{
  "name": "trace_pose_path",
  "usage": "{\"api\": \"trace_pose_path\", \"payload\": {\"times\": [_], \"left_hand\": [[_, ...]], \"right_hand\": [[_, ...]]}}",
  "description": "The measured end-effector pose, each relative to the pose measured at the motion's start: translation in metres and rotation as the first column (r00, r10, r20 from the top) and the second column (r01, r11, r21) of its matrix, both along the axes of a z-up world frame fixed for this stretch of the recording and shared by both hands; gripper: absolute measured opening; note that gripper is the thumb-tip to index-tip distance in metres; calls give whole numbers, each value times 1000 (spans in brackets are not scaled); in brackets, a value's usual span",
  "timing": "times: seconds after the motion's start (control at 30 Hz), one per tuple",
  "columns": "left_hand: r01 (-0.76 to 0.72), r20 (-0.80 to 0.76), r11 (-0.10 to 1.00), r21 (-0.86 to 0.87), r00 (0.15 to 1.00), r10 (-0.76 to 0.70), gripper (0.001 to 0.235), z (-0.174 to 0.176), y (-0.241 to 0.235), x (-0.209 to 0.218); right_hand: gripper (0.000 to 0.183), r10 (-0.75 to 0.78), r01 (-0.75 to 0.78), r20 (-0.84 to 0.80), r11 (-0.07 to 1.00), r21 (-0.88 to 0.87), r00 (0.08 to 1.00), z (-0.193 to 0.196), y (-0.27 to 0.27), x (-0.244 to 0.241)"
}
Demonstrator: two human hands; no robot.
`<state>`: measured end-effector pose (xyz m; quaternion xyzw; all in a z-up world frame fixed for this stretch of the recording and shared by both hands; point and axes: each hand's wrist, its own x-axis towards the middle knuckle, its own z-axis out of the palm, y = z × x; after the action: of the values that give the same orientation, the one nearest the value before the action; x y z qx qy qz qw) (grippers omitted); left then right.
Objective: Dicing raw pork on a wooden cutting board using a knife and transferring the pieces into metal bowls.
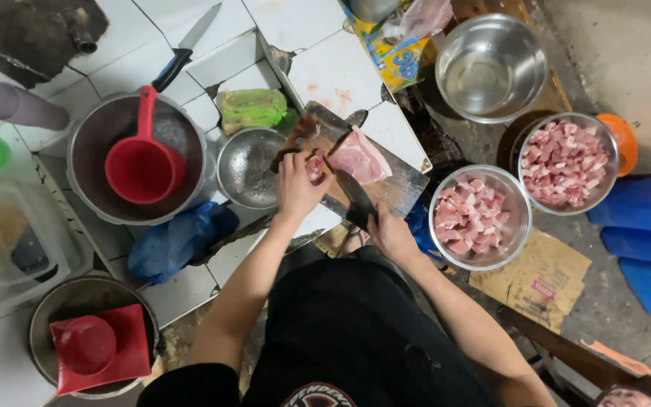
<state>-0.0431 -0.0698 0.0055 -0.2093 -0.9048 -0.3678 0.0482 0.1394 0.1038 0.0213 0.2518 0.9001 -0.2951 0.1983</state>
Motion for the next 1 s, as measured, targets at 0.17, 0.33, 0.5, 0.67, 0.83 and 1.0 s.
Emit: {"api": "trace_pose_path", "payload": {"times": [0.17,0.33,0.5,0.67,0.83,1.0], "left_hand": [[104,-52,993,-61,993,-107,52,-61,-5,-5],[332,-49,943,-22,942,-333,50,-47,-27,-8],[274,67,955,116,957,-282,52,-60,-27,-8],[296,15,934,201,952,-305,44,-66,-2,-8],[284,-87,941,185,958,-272,45,-28,-17,-6],[266,-176,959,96,953,-247,26,-62,-25,-1]], "right_hand": [[34,-57,56,22,998,35,998,16,-12,-8],[36,-79,79,-32,997,11,996,26,-6,-12],[32,-136,125,-216,990,-62,967,13,-5,-25],[33,-137,127,-269,990,-53,953,46,0,-32],[29,-159,104,-425,983,-150,891,69,-26,-53],[30,-75,57,-461,997,-53,884,42,-58,-78]]}}
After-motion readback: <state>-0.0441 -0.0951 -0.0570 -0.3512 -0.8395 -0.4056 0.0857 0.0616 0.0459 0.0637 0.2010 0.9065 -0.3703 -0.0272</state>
